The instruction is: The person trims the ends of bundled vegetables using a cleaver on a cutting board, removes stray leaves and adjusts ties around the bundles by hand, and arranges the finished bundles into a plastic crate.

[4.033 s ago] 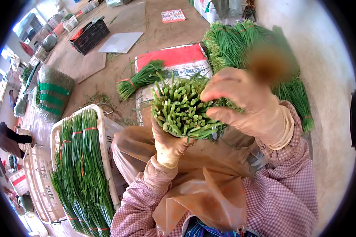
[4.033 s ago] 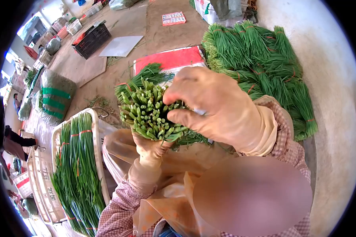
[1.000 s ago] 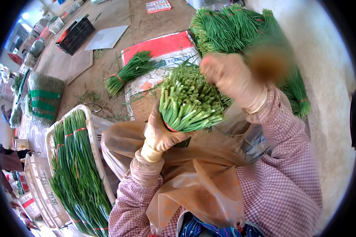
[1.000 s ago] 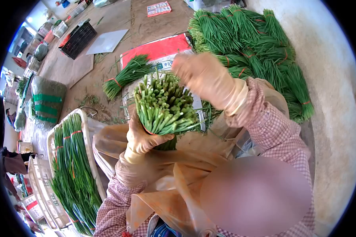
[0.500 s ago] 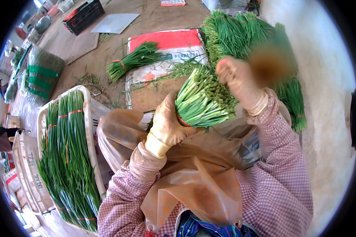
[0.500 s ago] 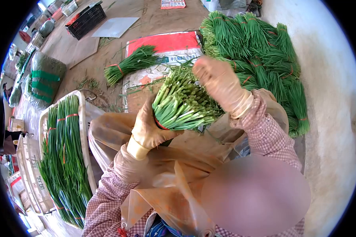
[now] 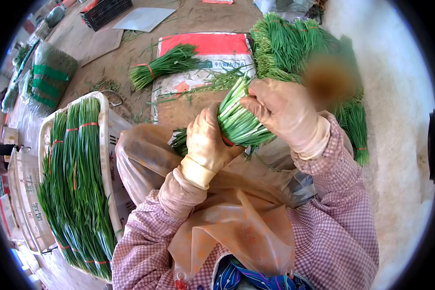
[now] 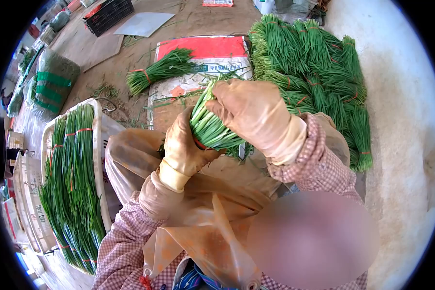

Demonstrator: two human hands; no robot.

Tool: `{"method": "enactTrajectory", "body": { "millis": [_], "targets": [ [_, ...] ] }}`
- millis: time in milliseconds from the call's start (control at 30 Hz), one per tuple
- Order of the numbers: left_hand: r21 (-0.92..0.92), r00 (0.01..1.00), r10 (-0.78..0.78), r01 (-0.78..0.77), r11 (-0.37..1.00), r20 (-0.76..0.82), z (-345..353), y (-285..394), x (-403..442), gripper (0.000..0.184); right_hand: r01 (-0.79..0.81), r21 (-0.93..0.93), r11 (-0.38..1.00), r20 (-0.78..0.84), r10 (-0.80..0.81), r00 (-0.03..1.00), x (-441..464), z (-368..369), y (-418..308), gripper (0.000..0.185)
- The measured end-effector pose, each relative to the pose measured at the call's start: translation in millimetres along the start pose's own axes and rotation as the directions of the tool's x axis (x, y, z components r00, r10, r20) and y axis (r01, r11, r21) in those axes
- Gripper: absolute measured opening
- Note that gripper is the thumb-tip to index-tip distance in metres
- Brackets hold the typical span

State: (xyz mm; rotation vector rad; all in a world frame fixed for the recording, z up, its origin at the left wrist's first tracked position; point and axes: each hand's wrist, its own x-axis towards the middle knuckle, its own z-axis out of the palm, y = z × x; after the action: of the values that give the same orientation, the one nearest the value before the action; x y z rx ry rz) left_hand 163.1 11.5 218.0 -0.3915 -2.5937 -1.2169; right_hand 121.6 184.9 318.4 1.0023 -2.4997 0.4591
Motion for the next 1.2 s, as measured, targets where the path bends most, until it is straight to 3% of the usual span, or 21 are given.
{"method": "enactTrajectory", "body": {
  "millis": [100, 133, 233, 267, 433, 467, 500, 533, 633, 700, 767, 800, 833, 867, 900, 967, 1000, 1033, 1067, 1100, 1200],
  "targets": [
    [0.050, 0.997, 0.027, -0.023, 0.998, -0.071, 4, -6, -2, 0.097, 0.020, 0.061, 0.998, 0.084, -0.025, 0.996, 5, 6, 17, 0.029],
    [0.051, 0.997, 0.027, -0.023, 0.998, -0.078, 3, -6, -1, 0.097, -0.074, 0.263, 0.962, 0.062, 0.060, 0.996, 5, 4, 24, 0.039],
    [0.073, 0.993, 0.030, -0.022, 0.997, -0.114, -1, -1, 0, 0.096, -0.459, 0.525, 0.717, 0.089, 0.491, 0.867, -5, -12, 46, 0.049],
    [0.106, 0.990, 0.048, -0.034, 0.994, -0.131, -1, 1, -1, 0.096, -0.414, 0.504, 0.758, -0.008, 0.483, 0.876, -8, -13, 46, 0.041],
    [0.145, 0.991, 0.044, -0.026, 0.989, -0.123, 6, 5, 0, 0.096, -0.262, 0.419, 0.869, -0.056, 0.313, 0.948, 2, -12, 5, 0.032],
    [0.151, 0.993, 0.033, -0.016, 0.988, -0.110, 7, 7, 0, 0.096, -0.120, 0.097, 0.988, 0.005, 0.120, 0.993, 4, -13, -2, 0.028],
    [0.151, 0.993, 0.033, -0.016, 0.988, -0.110, 7, 7, 0, 0.096, 0.073, -0.220, 0.973, 0.125, -0.046, 0.991, 6, -12, -8, 0.024],
    [0.147, 0.992, 0.041, -0.024, 0.989, -0.118, 8, 6, 0, 0.096, 0.019, -0.335, 0.942, 0.187, 0.046, 0.981, 8, -5, -13, 0.016],
    [0.144, 0.994, 0.028, -0.013, 0.990, -0.105, 9, 4, -1, 0.097, 0.065, -0.189, 0.980, 0.097, -0.048, 0.994, 4, 8, 8, 0.013],
    [0.150, 0.997, 0.016, -0.004, 0.989, -0.082, 6, 2, 0, 0.098, -0.083, 0.042, 0.996, -0.093, 0.087, 0.992, 2, 14, 39, 0.012],
    [0.031, 0.994, -0.060, 0.063, 0.998, -0.092, 1, 1, 2, 0.098, -0.539, 0.190, 0.821, -0.097, 0.562, 0.821, -4, -1, 61, 0.012],
    [-0.128, 0.989, -0.147, 0.144, 0.981, -0.014, -11, 7, 8, 0.093, -0.530, 0.194, 0.825, -0.106, 0.555, 0.825, -11, -2, 71, 0.012],
    [-0.504, 0.980, -0.198, 0.176, 0.846, 0.009, -2, -7, 9, 0.091, -0.471, 0.480, 0.740, -0.058, 0.562, 0.825, -23, 5, 80, 0.018],
    [-0.734, 0.965, -0.251, 0.226, 0.641, 0.077, -11, 1, 13, 0.087, -0.377, 0.722, 0.580, -0.010, 0.553, 0.833, -34, 13, 85, 0.028],
    [-0.889, 0.948, -0.279, 0.257, 0.378, 0.155, -21, 9, 18, 0.083, -0.405, 0.756, 0.513, 0.140, 0.478, 0.867, -41, 16, 71, 0.051],
    [-0.862, 0.959, -0.182, 0.276, 0.425, 0.217, -32, -3, 20, 0.076, -0.512, 0.764, 0.392, 0.428, 0.285, 0.857, -56, 20, 43, 0.101],
    [-0.908, 0.941, -0.176, 0.328, 0.260, 0.290, -36, -4, 18, 0.078, -0.557, 0.743, 0.371, 0.502, 0.241, 0.830, -52, 22, 15, 0.120],
    [-0.922, 0.920, -0.152, 0.377, 0.087, 0.362, -37, -4, 14, 0.080, -0.642, 0.746, 0.177, 0.603, 0.231, 0.764, -55, 34, -7, 0.123],
    [-0.937, 0.927, -0.150, 0.348, -0.001, 0.344, -33, -4, 10, 0.083, -0.585, 0.811, 0.018, 0.574, 0.168, 0.801, -61, 53, -20, 0.123],
    [-0.937, 0.929, -0.143, 0.348, 0.015, 0.343, -38, -3, 10, 0.083, -0.523, 0.845, -0.113, 0.535, 0.204, 0.820, -62, 62, -31, 0.120],
    [-0.941, 0.941, -0.170, 0.316, 0.126, 0.293, -47, -2, 10, 0.101, -0.457, 0.875, -0.156, 0.483, 0.299, 0.823, -64, 71, -45, 0.114]
  ]
}}
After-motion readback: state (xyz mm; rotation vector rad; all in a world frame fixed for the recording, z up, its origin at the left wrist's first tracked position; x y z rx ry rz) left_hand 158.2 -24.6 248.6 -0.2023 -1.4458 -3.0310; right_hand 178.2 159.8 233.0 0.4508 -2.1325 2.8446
